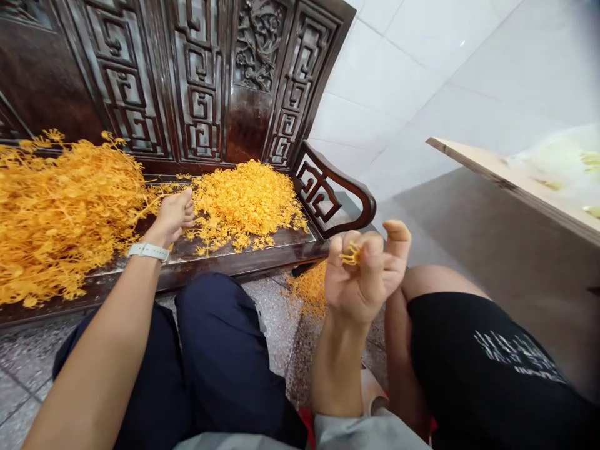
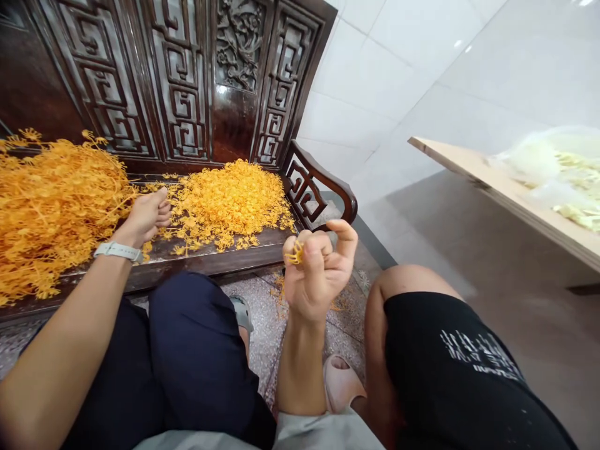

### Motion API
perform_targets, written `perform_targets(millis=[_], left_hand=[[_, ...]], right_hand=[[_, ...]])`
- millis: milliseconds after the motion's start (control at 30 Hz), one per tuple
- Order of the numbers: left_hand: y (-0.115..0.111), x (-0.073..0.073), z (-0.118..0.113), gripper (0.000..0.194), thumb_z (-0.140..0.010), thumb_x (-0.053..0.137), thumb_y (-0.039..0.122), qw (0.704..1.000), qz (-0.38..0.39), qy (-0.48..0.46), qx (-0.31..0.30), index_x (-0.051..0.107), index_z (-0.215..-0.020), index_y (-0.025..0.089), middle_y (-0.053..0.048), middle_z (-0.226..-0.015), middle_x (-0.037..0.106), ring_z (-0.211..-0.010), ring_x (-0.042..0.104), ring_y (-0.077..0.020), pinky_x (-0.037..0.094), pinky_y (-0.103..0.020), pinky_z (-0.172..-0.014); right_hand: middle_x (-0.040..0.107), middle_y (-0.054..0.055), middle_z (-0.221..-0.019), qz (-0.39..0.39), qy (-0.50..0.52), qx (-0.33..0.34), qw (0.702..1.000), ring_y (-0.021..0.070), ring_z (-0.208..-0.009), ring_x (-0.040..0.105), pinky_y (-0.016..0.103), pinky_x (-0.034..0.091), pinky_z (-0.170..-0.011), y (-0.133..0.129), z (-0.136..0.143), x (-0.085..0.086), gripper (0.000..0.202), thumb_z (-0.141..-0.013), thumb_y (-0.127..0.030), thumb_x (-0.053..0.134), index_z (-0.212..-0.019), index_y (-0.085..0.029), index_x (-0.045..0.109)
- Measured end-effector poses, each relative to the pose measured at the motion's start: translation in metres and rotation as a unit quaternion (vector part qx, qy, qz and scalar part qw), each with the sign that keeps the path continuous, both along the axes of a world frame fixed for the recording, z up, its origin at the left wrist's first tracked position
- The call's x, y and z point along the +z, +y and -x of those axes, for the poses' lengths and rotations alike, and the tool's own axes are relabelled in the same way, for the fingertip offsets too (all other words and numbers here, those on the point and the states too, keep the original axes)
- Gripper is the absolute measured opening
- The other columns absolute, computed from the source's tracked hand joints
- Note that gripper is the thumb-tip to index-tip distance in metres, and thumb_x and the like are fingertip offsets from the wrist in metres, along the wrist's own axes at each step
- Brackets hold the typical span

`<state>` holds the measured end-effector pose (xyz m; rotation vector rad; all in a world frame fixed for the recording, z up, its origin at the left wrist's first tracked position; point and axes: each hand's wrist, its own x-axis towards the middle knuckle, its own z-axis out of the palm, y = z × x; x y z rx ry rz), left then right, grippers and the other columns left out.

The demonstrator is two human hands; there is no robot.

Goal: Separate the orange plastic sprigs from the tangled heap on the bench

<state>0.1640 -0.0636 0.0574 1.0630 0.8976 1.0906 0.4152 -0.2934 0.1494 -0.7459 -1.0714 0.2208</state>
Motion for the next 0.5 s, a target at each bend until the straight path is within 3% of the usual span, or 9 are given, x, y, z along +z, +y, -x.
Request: perform_targets(millis=[100,133,200,267,333,367,433,500], left_hand=[[-0.010,0.011,0.003,0.051,-0.099,0.074,0.051,0.996,0.003,-0.046,-0.075,0.049,-0.069,0.019,0.011,-0.053,0.023,-0.040,0.018,-0.0038,0.020,-0.016,-0.039],[-0.015,0.014,0.001,0.049,-0.099,0.075,0.052,0.994,0.004,-0.055,-0.089,0.053,-0.071,0.017,0.011,-0.053,0.023,-0.039,0.019,-0.0038,0.020,-0.016,-0.039],[-0.025,0.019,-0.006,0.049,-0.099,0.074,0.054,0.992,0.006,-0.068,-0.109,0.058,-0.074,0.016,0.011,-0.051,0.024,-0.039,0.019,-0.0041,0.022,-0.017,-0.039],[-0.032,0.022,-0.013,0.050,-0.100,0.073,0.057,0.990,0.010,-0.077,-0.118,0.059,-0.076,0.016,0.012,-0.050,0.023,-0.039,0.018,-0.0043,0.023,-0.017,-0.039],[-0.036,0.024,-0.017,0.051,-0.100,0.072,0.060,0.988,0.009,-0.078,-0.130,0.059,-0.077,0.016,0.012,-0.050,0.022,-0.039,0.017,-0.0041,0.022,-0.016,-0.039],[-0.037,0.024,-0.019,0.051,-0.100,0.072,0.060,0.988,0.003,-0.078,-0.136,0.060,-0.079,0.016,0.012,-0.050,0.022,-0.039,0.016,-0.0039,0.020,-0.016,-0.039],[-0.038,0.022,-0.022,0.049,-0.099,0.074,0.059,0.985,-0.010,-0.072,-0.156,0.061,-0.081,0.015,0.012,-0.051,0.024,-0.039,0.017,-0.0035,0.019,-0.015,-0.039],[-0.037,0.018,-0.023,0.045,-0.099,0.076,0.054,0.983,-0.018,-0.054,-0.174,0.061,-0.082,0.015,0.012,-0.051,0.025,-0.038,0.017,-0.0032,0.018,-0.016,-0.039]], right_hand=[[0.046,-0.002,-0.072,0.055,-0.057,0.046,0.996,0.0140,-0.057,0.047,0.031,0.046,-0.052,0.038,-0.027,-0.013,0.031,-0.097,-0.062,0.068,-0.097,-0.032,0.061],[0.056,0.002,-0.082,0.092,-0.067,0.040,0.993,0.0157,-0.067,0.058,0.033,0.053,-0.060,0.060,-0.033,-0.024,0.036,-0.097,-0.066,0.065,-0.096,-0.030,0.060],[0.068,0.012,-0.108,0.191,-0.095,-0.012,0.977,0.0218,-0.097,0.069,0.042,0.061,-0.082,0.105,-0.037,-0.051,0.046,-0.101,-0.069,0.053,-0.111,-0.025,0.062],[0.066,0.023,-0.131,0.306,-0.154,-0.089,0.935,0.0309,-0.126,0.063,0.054,0.055,-0.104,0.136,-0.030,-0.078,0.064,-0.097,-0.076,0.055,-0.119,-0.017,0.065],[0.066,0.025,-0.135,0.356,-0.189,-0.083,0.912,0.0362,-0.135,0.058,0.058,0.049,-0.113,0.146,-0.013,-0.097,0.075,-0.094,-0.084,0.053,-0.115,-0.014,0.070],[0.069,0.023,-0.129,0.367,-0.173,-0.033,0.914,0.0357,-0.131,0.061,0.056,0.050,-0.112,0.145,-0.002,-0.103,0.078,-0.094,-0.087,0.049,-0.112,-0.014,0.071],[0.074,0.016,-0.106,0.375,-0.076,0.131,0.914,0.0294,-0.108,0.070,0.046,0.058,-0.097,0.134,0.023,-0.111,0.079,-0.096,-0.089,0.039,-0.108,-0.017,0.070],[0.070,0.007,-0.085,0.370,0.041,0.260,0.891,0.0215,-0.080,0.069,0.036,0.058,-0.077,0.124,0.046,-0.114,0.073,-0.095,-0.088,0.043,-0.105,-0.020,0.068]])
